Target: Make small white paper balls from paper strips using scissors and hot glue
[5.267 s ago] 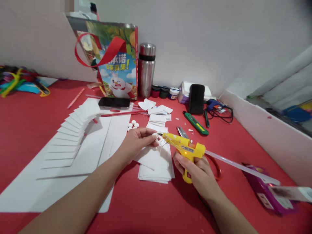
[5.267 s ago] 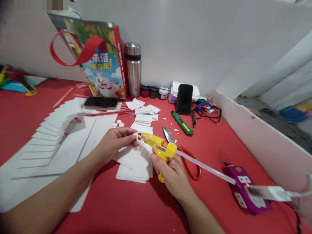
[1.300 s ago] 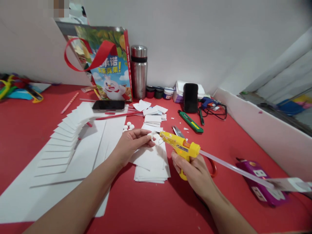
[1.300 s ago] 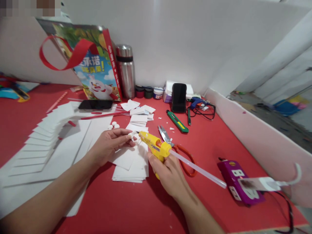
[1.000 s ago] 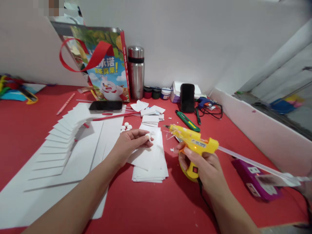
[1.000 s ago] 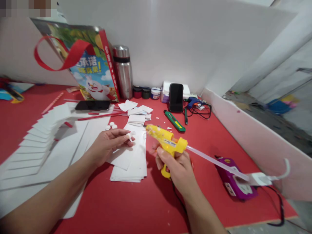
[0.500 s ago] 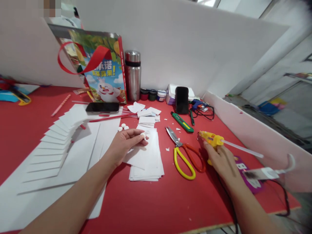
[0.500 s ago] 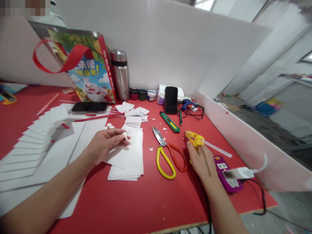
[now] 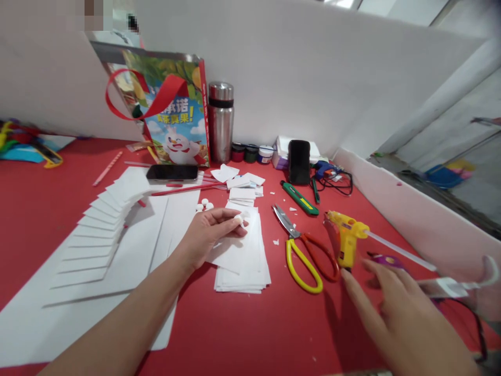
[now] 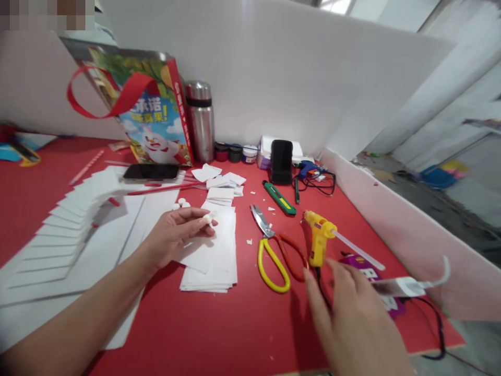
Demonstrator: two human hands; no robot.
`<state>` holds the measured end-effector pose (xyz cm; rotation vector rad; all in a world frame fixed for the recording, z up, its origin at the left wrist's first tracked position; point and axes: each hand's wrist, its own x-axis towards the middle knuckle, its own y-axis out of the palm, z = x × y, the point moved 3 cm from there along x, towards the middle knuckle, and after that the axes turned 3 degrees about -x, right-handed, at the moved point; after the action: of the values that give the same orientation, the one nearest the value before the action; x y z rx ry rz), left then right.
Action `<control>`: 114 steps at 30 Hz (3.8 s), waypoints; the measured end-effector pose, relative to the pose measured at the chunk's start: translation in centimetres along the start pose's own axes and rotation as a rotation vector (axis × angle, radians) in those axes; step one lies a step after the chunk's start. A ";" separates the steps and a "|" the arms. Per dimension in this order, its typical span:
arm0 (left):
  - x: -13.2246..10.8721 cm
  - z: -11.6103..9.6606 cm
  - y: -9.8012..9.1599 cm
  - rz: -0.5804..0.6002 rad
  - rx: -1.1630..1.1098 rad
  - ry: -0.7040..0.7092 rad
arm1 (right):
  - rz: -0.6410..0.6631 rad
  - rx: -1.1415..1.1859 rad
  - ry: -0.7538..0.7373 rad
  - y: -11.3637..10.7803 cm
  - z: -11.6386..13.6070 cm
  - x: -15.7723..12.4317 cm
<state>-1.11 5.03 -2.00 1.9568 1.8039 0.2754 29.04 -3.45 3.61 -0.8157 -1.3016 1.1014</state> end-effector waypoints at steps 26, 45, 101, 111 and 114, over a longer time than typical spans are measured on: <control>-0.8 -0.9 0.5 0.083 0.147 0.083 | 0.255 1.432 -0.027 6.6 11.9 9.0; -1.0 -1.2 0.5 0.068 0.183 0.143 | 0.248 1.509 -0.073 6.6 12.1 8.5; -0.4 -0.7 0.5 0.026 -0.011 0.067 | -0.028 1.107 -0.357 5.5 12.8 7.9; -0.5 -0.6 0.5 0.084 -0.036 0.098 | 0.289 1.553 0.054 6.4 12.6 8.3; -0.5 -0.5 0.7 0.114 -0.018 0.088 | 0.340 1.587 0.152 6.9 12.7 8.3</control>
<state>-0.77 4.58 -1.19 2.0677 1.7396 0.4191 14.82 5.05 1.49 0.1342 0.1035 1.8073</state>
